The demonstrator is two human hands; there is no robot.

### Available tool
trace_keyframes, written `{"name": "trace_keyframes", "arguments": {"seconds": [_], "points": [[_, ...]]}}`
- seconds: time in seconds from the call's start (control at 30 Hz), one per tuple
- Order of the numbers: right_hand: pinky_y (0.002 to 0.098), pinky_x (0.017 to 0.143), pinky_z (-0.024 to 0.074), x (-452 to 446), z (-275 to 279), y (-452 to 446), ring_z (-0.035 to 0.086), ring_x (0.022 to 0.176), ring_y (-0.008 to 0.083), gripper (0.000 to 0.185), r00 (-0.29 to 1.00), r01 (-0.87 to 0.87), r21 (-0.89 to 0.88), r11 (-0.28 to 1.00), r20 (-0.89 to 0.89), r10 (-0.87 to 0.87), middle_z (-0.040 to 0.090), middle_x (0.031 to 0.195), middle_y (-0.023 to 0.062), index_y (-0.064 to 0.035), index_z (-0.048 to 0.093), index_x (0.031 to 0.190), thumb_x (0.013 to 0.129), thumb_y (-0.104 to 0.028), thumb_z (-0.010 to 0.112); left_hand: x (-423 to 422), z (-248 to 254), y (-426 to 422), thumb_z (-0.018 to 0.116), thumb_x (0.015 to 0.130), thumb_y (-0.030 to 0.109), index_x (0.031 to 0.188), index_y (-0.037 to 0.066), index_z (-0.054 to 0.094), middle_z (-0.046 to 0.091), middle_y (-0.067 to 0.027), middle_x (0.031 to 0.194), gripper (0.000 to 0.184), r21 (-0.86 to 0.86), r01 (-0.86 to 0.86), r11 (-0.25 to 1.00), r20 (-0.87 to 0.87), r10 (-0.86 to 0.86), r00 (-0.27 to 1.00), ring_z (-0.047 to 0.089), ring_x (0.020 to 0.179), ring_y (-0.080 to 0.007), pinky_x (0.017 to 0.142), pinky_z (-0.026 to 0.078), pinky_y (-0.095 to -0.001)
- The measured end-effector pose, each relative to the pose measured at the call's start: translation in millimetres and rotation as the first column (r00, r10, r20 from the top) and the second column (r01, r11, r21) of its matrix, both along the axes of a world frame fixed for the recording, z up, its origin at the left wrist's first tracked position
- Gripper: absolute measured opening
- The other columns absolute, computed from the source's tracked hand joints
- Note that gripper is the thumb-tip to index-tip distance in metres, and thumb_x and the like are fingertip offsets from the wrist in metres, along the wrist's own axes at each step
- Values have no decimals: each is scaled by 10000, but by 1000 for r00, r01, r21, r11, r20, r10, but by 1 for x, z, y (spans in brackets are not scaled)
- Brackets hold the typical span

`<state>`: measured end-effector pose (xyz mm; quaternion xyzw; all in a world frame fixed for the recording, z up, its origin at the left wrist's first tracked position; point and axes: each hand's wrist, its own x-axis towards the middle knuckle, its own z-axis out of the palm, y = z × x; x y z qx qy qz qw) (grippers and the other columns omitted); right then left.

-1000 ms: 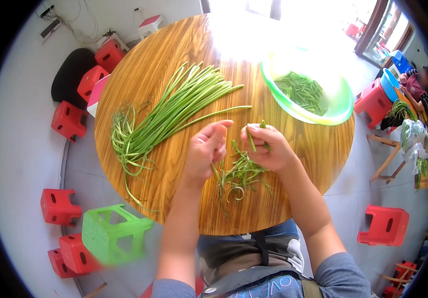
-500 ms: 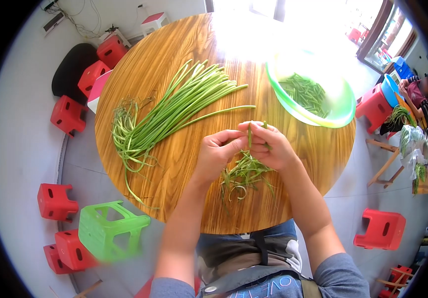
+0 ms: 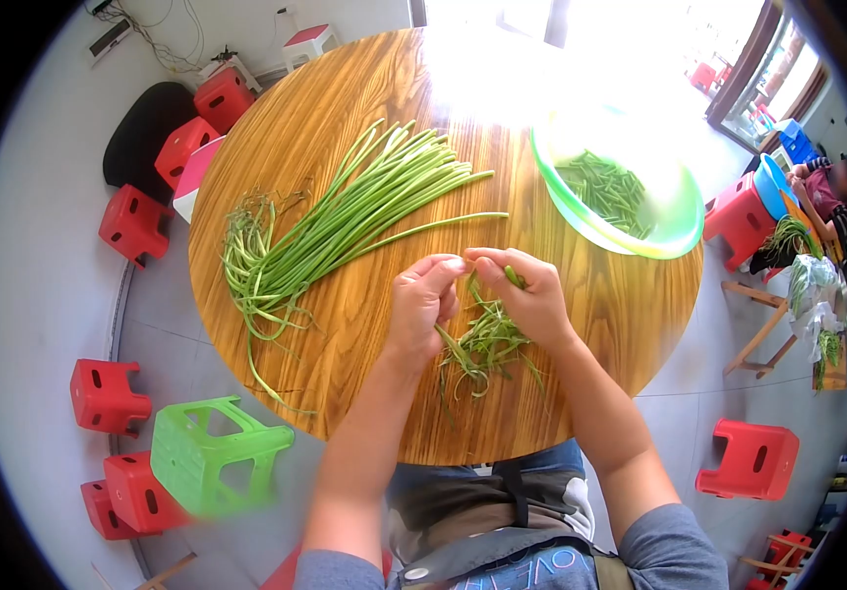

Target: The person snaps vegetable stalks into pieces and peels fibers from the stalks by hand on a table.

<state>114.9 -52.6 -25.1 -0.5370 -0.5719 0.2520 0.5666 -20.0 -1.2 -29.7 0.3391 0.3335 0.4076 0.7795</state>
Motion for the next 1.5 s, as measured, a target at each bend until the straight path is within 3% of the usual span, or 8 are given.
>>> {"name": "trace_keyframes", "arguments": {"seconds": [0.27, 0.4, 0.67, 0.77, 1.1, 1.23, 1.37, 1.5], "points": [[188, 414, 237, 14, 8, -4, 345, 470, 14, 189, 822, -43, -180, 983, -565, -67, 408, 527, -66, -42, 642, 887, 889, -202, 541, -12, -1, 11, 582, 798, 100, 806, 4, 591, 394, 58, 497, 96, -46, -22, 999, 208, 31, 978, 267, 374, -24, 357, 198, -188], [178, 408, 232, 30, 49, -11, 335, 452, 17, 188, 793, 288, -21, 957, -555, -251, 412, 536, -59, -87, 590, 756, 880, -222, 546, -6, -2, 6, 561, 843, 174, 891, -4, 618, 480, 50, 561, 193, 264, 238, 935, -348, -138, 927, 319, 412, 1, 371, 220, -180], [323, 839, 436, 168, 58, 18, 591, 945, 197, 565, 802, 500, -364, 786, 538, -260, 637, 1012, 150, -28, 583, 1142, 780, -461, 615, -11, 28, -3, 508, 913, 339, 964, -32, 634, 414, 67, 519, 395, 53, 287, 956, -284, -261, 922, 290, 411, -9, 377, 204, -193], [291, 784, 452, 156, 47, 15, 589, 874, 158, 501, 439, 618, 163, 769, 740, -510, 639, 1003, 97, -54, 598, 1121, 792, -430, 629, -10, 16, 0, 563, 887, 238, 906, -26, 654, 426, 74, 528, 280, 184, 255, 949, -296, -194, 935, 293, 414, -5, 378, 201, -188], [226, 645, 461, 5, 32, 1, 564, 721, 104, 202, 956, -168, -10, 986, 242, 166, 620, 869, 39, -41, 649, 997, 803, -99, 649, -9, 7, 2, 536, 881, 255, 1003, -25, 599, 407, 63, 510, 312, 119, 204, 972, -155, -184, 971, 286, 395, -22, 368, 202, -197], [242, 625, 464, 22, 19, -2, 580, 675, 139, 143, 993, 108, -332, 937, 76, -87, 624, 864, 60, -17, 655, 902, 801, -119, 651, -16, 16, -2, 396, 896, 508, 1173, -32, 470, 376, 35, 518, 611, 86, 346, 934, 67, -352, 934, 251, 377, -30, 362, 189, -191], [264, 595, 460, 38, 3, -9, 577, 653, 160, 162, 598, 147, 346, 926, 715, -362, 622, 794, 86, -18, 655, 890, 809, -159, 646, -19, 15, 8, 282, 855, 670, 1242, -38, 397, 401, 23, 559, 815, -1, 339, 941, 157, -335, 929, 236, 376, -27, 364, 185, -189], [242, 558, 422, 17, 21, -14, 536, 619, 122, 195, 930, 238, -63, 969, 302, -209, 595, 726, 62, -33, 667, 876, 818, -218, 647, -20, 19, 5, 242, 843, 695, 1238, -42, 403, 400, 24, 560, 852, 20, 387, 922, 93, -388, 917, 241, 386, -23, 369, 193, -188]]}}
